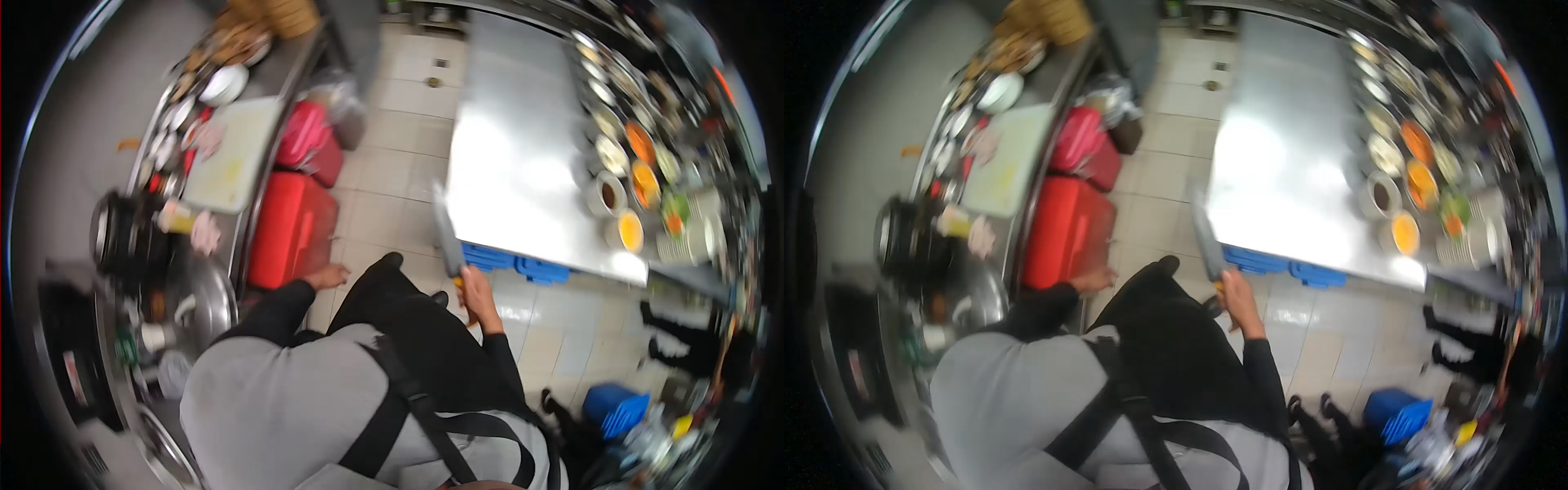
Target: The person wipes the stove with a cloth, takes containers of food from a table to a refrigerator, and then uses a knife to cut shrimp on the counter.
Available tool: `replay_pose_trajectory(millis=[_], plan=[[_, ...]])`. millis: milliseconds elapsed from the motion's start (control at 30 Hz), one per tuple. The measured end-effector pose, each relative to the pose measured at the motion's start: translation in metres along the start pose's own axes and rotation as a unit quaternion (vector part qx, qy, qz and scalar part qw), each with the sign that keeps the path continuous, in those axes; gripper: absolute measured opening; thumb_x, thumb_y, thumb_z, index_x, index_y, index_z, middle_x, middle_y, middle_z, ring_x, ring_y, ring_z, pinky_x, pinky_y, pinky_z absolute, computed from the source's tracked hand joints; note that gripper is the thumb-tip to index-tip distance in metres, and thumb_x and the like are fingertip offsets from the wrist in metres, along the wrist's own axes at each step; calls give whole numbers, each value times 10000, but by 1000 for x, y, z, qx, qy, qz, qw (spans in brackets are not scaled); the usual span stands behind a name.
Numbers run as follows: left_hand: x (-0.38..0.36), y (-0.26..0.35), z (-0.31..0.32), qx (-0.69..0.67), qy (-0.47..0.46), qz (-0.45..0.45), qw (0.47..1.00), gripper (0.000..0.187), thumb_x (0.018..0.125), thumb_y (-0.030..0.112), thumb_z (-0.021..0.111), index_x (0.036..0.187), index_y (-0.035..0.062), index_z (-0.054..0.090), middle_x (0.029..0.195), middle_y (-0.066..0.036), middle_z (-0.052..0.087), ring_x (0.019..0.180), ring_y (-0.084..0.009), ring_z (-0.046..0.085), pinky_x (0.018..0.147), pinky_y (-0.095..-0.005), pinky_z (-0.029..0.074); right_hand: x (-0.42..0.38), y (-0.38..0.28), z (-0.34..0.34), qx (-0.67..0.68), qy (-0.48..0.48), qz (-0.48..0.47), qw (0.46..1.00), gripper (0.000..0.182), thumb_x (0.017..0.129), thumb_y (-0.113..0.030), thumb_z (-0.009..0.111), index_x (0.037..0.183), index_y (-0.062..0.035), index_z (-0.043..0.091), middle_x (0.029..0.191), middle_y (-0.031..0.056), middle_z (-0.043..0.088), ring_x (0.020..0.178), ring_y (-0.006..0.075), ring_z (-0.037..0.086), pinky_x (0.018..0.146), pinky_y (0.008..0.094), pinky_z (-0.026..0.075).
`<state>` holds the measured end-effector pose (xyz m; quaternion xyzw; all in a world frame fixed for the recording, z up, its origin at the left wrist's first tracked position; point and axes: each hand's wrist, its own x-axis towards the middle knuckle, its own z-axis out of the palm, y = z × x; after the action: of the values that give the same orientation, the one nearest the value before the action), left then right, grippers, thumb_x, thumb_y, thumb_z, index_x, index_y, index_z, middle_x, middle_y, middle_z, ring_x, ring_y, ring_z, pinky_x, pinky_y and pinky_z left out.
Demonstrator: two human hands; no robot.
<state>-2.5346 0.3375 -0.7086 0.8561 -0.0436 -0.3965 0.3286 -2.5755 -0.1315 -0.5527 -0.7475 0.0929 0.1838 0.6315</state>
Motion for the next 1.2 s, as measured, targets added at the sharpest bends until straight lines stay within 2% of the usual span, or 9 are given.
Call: replay_pose_trajectory(millis=[100, 133, 167, 300, 500, 600, 700, 1000, 1200], plan=[[10, 15, -17, -29, 84, -1, 996, 409, 772, 180, 697, 1163, 57, 704, 1078, -191, 721, 1054, -318, 679, 910, -401, 529, -36, 135, -42, -170, 141, -2, 975, 158, 961, -161, 492, 921, -20, 551, 787, 107, 538, 703, 243, 579, 610, 405, 467], [7, 23, -22, -47, 99, -11, 994, 409, 772, 180, 697, 1163, 57, 704, 1078, -191, 721, 1054, -318, 679, 910, -401, 529, -83, 111, -45, -245, 278, -79, 925, 153, 961, -159, 482, 920, -30, 553, 764, 91, 526, 685, 225, 567, 593, 400, 458], [4, 34, -32, -92, 95, -29, 991, 391, 780, 177, 688, 1153, 59, 707, 1065, -183, 723, 1037, -305, 683, 896, -391, 531, -115, 88, -57, -10, 371, 120, 921, 152, 962, -152, 478, 949, -39, 579, 788, 96, 547, 709, 218, 567, 609, 413, 460], [25, 43, -63, -181, 134, 37, 974, 348, 803, 174, 668, 1127, 55, 710, 1006, -159, 728, 970, -265, 695, 847, -361, 539, -161, 55, -118, -105, 565, 154, 804, 447, 1070, -442, 396, 858, -61, 492, 644, 17, 435, 502, 129, 426, 433, 300, 350], [40, 66, -150, -154, 132, 186, 961, 339, 853, 149, 662, 1173, 38, 676, 1032, -124, 708, 912, -216, 701, 842, -327, 545, 63, -139, -59, -256, 262, -54, 929, 465, 1078, -396, 417, 1173, 29, 581, 799, 33, 502, 684, 126, 464, 593, 296, 400], [14, 75, -203, -165, 163, 218, 948, 326, 837, 119, 614, 1146, 55, 693, 1055, -132, 704, 946, -246, 694, 844, -347, 549, 206, -258, 86, -308, 74, -284, 905, 404, 1047, -206, 490, 1386, 6, 548, 1202, 143, 657, 1115, 242, 616, 955, 350, 476], [-23, 74, -258, -186, 181, 227, 939, 327, 860, 109, 614, 1174, 45, 677, 1111, -131, 685, 955, -258, 691, 864, -350, 546, 318, -308, 215, -373, -83, -386, 839, 354, 956, -117, 622, 1309, -115, 620, 1126, 177, 653, 1032, 381, 641, 878, 407, 521], [-115, 41, -308, -276, 418, 141, 854, 253, 891, 86, 635, 1135, 54, 693, 1038, -98, 705, 888, -190, 688, 753, -296, 533, 467, -343, 490, -371, -397, -541, 641, 282, 844, -221, 727, 1106, -120, 701, 985, 130, 655, 905, 352, 628, 779, 452, 515], [-123, 34, -307, -419, 554, 11, 719, 200, 932, 34, 634, 1121, 34, 697, 1044, -61, 717, 858, -115, 655, 725, -249, 499, 569, -427, 593, -265, -352, -526, 728, 254, 893, -308, 679, 906, -59, 723, 902, 186, 672, 858, 394, 645, 774, 470, 512]])
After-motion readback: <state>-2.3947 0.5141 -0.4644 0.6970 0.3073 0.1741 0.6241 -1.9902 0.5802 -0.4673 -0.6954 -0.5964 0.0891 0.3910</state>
